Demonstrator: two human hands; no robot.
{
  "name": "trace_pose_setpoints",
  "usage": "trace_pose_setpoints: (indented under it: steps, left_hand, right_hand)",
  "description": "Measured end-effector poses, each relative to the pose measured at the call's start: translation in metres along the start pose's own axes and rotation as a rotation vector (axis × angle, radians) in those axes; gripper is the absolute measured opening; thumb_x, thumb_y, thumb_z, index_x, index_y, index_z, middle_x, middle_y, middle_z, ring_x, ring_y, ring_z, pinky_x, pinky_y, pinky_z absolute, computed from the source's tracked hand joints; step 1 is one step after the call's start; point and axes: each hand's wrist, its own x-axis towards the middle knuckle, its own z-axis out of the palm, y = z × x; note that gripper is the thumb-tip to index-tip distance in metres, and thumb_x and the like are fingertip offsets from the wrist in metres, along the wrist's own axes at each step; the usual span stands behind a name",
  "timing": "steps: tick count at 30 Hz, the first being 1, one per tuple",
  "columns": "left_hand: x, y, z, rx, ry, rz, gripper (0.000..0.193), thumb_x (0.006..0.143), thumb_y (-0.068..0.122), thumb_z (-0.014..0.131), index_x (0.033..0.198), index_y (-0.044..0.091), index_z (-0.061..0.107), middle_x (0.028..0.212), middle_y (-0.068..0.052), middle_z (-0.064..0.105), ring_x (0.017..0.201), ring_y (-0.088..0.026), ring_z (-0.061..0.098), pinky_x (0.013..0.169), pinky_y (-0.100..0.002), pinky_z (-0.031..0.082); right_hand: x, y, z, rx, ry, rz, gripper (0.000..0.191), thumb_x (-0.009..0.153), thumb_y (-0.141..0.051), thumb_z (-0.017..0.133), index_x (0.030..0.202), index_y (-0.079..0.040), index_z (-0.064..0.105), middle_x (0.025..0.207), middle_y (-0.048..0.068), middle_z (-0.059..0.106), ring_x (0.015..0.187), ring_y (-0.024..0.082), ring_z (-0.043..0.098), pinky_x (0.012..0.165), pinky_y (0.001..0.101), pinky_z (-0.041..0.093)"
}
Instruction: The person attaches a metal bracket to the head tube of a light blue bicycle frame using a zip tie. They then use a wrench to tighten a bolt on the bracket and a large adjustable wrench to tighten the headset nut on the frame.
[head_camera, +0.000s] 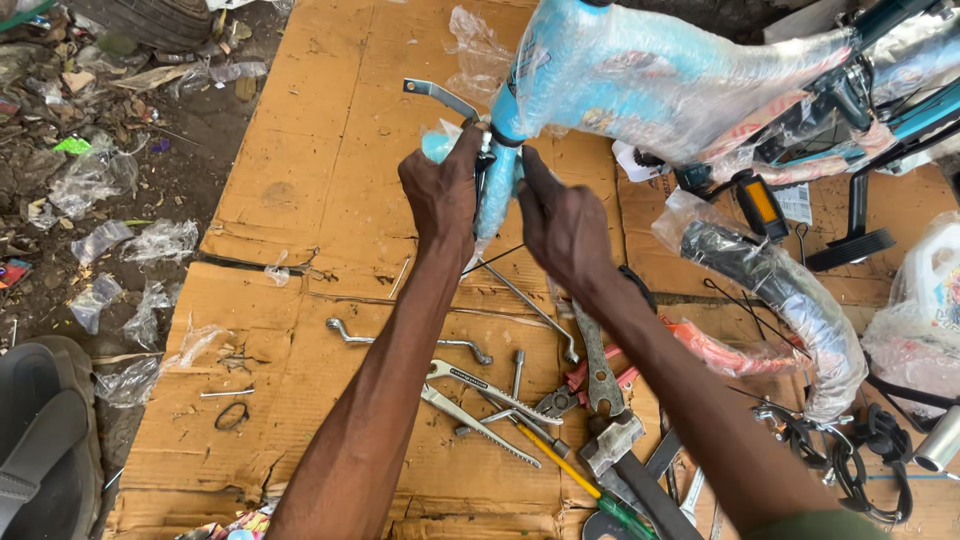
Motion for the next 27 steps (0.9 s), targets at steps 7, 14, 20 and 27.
trace_pose_setpoints:
  steps: [7,14,20,27]
  left_hand:
    - [0.002,-0.007,-0.002,0.066,0.003,0.082,0.032,0.082,0.026,0.077,0.073,-0.003,0.067,0.064,-0.003,0.060,0.056,-0.014,0.048,0.052,-0.040,0.040]
    - [0.007,-0.008,-0.003,0.131,0.047,0.031,0.034,0.079,0.029,0.079,0.069,0.000,0.065,0.062,-0.004,0.057,0.054,-0.016,0.048,0.052,-0.040,0.042]
    - [0.005,-0.005,-0.002,0.011,-0.005,0.005,0.032,0.079,0.026,0.077,0.067,0.000,0.064,0.062,-0.004,0.062,0.051,-0.016,0.053,0.050,-0.040,0.044]
    - [0.004,-0.008,-0.003,0.024,-0.006,0.034,0.033,0.081,0.026,0.077,0.066,0.000,0.065,0.061,-0.005,0.062,0.050,-0.015,0.053,0.048,-0.038,0.044]
  right_hand:
    - [0.052,0.002,-0.074,0.364,-0.554,0.217,0.036,0.104,-0.027,0.050,0.124,-0.008,0.072,0.061,0.004,0.053,0.046,0.013,0.042,0.040,0.0323,0.036]
    - [0.017,0.007,-0.037,0.377,-0.227,0.308,0.044,0.099,-0.026,0.059,0.140,-0.011,0.063,0.064,0.008,0.063,0.051,0.015,0.058,0.048,0.0295,0.047]
    - [-0.015,-0.004,0.020,0.861,0.095,-0.076,0.055,0.112,-0.019,0.056,0.162,-0.005,0.041,0.086,0.006,0.067,0.075,0.011,0.062,0.065,0.0304,0.055]
    - [-0.009,0.007,0.015,0.370,0.062,0.055,0.046,0.103,-0.016,0.058,0.146,0.001,0.054,0.058,0.013,0.061,0.047,0.016,0.057,0.048,0.0372,0.046]
